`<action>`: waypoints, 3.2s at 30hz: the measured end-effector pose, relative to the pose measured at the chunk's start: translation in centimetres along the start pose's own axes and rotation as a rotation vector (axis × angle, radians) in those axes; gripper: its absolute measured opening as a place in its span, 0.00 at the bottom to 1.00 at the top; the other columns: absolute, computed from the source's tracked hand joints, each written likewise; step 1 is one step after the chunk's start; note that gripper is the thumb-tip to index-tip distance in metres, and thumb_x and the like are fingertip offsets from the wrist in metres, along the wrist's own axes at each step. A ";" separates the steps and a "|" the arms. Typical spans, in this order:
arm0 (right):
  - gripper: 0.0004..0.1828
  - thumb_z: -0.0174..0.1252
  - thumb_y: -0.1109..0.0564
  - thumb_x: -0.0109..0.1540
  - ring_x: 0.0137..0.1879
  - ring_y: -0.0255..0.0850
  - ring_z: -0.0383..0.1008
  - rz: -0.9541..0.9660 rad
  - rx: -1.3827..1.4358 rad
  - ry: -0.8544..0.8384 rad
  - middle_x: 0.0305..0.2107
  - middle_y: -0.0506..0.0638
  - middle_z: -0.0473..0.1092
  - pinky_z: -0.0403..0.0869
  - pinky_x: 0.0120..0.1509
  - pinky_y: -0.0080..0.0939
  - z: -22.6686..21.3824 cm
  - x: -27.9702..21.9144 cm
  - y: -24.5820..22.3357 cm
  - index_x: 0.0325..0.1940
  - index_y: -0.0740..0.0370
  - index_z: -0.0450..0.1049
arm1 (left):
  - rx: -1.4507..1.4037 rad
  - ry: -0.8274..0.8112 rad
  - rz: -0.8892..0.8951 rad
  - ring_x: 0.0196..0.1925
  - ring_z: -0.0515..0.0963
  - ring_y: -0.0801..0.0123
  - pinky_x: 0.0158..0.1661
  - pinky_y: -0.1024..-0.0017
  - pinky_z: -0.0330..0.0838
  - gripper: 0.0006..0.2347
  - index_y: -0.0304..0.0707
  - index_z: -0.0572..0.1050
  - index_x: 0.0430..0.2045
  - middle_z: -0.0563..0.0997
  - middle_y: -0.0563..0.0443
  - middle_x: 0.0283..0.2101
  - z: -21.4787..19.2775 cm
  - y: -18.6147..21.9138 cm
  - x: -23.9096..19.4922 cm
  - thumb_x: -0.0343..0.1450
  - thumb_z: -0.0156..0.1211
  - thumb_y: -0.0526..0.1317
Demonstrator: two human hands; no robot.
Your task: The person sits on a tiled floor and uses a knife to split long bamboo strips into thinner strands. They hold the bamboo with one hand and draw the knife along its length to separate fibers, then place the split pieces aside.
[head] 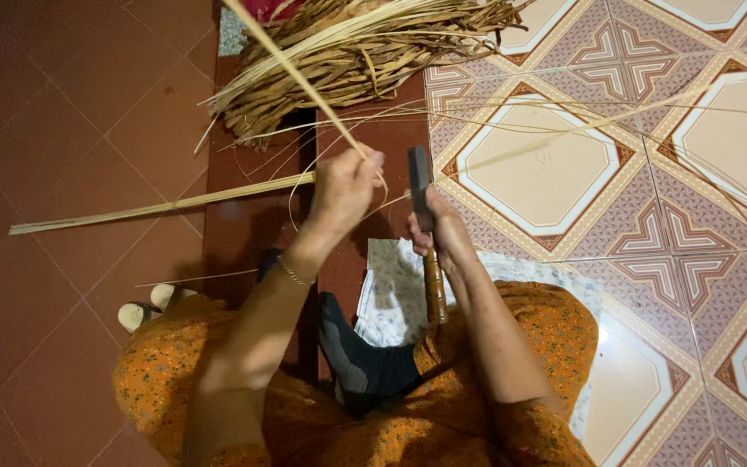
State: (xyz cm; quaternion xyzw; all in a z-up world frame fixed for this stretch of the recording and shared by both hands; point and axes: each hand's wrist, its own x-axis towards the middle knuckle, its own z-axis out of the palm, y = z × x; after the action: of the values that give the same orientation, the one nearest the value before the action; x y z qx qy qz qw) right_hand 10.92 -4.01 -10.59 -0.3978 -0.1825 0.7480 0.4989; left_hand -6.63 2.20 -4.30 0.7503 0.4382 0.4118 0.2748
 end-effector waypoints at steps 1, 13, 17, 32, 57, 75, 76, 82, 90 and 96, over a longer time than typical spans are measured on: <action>0.21 0.39 0.41 0.73 0.13 0.31 0.55 -0.012 -0.007 -0.010 0.17 0.47 0.67 0.57 0.16 0.33 -0.5 0.0 0.0 0.54 0.58 0.67 | -0.074 0.032 0.027 0.29 0.85 0.70 0.27 0.79 0.79 0.08 0.29 0.77 0.33 0.81 0.46 0.28 -0.8 -0.2 -0.1 0.79 0.52 0.34; 0.24 0.38 0.36 0.74 0.14 0.31 0.53 -0.020 0.117 -0.031 0.19 0.49 0.66 0.56 0.17 0.33 -6.9 2.4 -1.0 0.52 0.58 0.63 | -0.165 0.197 -0.160 0.30 0.86 0.66 0.30 0.74 0.86 0.05 0.29 0.76 0.35 0.81 0.43 0.30 -11.4 -0.9 0.9 0.79 0.52 0.31; 0.23 0.38 0.38 0.75 0.16 0.30 0.53 -0.075 0.138 0.021 0.20 0.49 0.65 0.55 0.18 0.32 -7.6 1.6 -2.0 0.55 0.59 0.62 | -0.153 0.275 -0.126 0.30 0.87 0.65 0.31 0.73 0.83 0.06 0.27 0.75 0.36 0.81 0.41 0.31 -13.4 0.1 1.1 0.79 0.50 0.31; 0.27 0.37 0.36 0.75 0.17 0.29 0.52 -0.349 0.177 0.110 0.20 0.48 0.64 0.55 0.21 0.31 -9.7 -2.0 -7.3 0.60 0.59 0.67 | -0.242 0.292 0.027 0.33 0.89 0.61 0.33 0.70 0.84 0.07 0.26 0.74 0.39 0.81 0.37 0.33 -15.9 3.9 3.0 0.82 0.49 0.31; 0.17 0.38 0.42 0.72 0.14 0.30 0.56 0.138 -0.028 -0.159 0.20 0.47 0.68 0.57 0.16 0.33 -0.5 3.3 5.2 0.55 0.51 0.67 | -0.068 -0.217 -0.004 0.49 0.84 0.60 0.47 0.60 0.80 0.12 0.35 0.75 0.52 0.82 0.40 0.50 -0.1 -1.8 1.9 0.77 0.58 0.41; 0.41 0.31 0.28 0.71 0.13 0.32 0.53 0.244 0.010 -0.297 0.17 0.51 0.65 0.58 0.19 0.34 -2.6 3.7 6.9 0.28 0.66 0.68 | -0.687 -0.226 -0.632 0.36 0.76 0.78 0.41 0.77 0.71 0.07 0.32 0.81 0.37 0.81 0.58 0.34 4.8 -19.3 -10.4 0.72 0.65 0.37; 0.41 0.31 0.28 0.71 0.13 0.32 0.53 0.255 -0.007 -0.267 0.17 0.51 0.65 0.58 0.19 0.34 -2.6 3.7 7.1 0.28 0.66 0.68 | -0.682 -0.218 -0.638 0.36 0.76 0.77 0.41 0.77 0.72 0.06 0.32 0.81 0.36 0.81 0.57 0.34 5.1 -19.4 -10.4 0.72 0.65 0.37; 0.38 0.31 0.29 0.73 0.15 0.32 0.54 0.206 0.074 -0.363 0.17 0.49 0.62 0.59 0.19 0.34 -1.8 3.4 7.2 0.37 0.64 0.67 | -0.672 -0.206 -0.647 0.36 0.76 0.77 0.40 0.77 0.72 0.05 0.33 0.80 0.33 0.80 0.56 0.33 5.7 -19.3 -10.8 0.72 0.64 0.36; 0.26 0.33 0.36 0.73 0.16 0.31 0.53 0.167 -0.005 -0.216 0.20 0.47 0.63 0.59 0.19 0.33 -0.1 2.3 6.8 0.53 0.57 0.64 | -0.665 -0.167 -0.686 0.34 0.76 0.75 0.38 0.75 0.72 0.05 0.31 0.81 0.32 0.81 0.55 0.31 5.6 -18.6 -10.8 0.72 0.65 0.35; 0.21 0.34 0.38 0.73 0.18 0.33 0.57 0.113 0.007 -0.174 0.24 0.52 0.68 0.61 0.21 0.34 -0.2 3.0 6.6 0.52 0.54 0.62 | -0.220 -0.061 -0.461 0.39 0.81 0.73 0.43 0.73 0.76 0.08 0.33 0.80 0.39 0.84 0.51 0.37 3.8 -13.7 -8.4 0.70 0.66 0.37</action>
State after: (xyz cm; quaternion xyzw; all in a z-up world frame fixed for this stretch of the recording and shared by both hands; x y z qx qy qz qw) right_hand 6.53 -4.26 -16.42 -0.3390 -0.1998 0.8074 0.4396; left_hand -11.61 0.98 -20.00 0.6083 0.5415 0.3607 0.4546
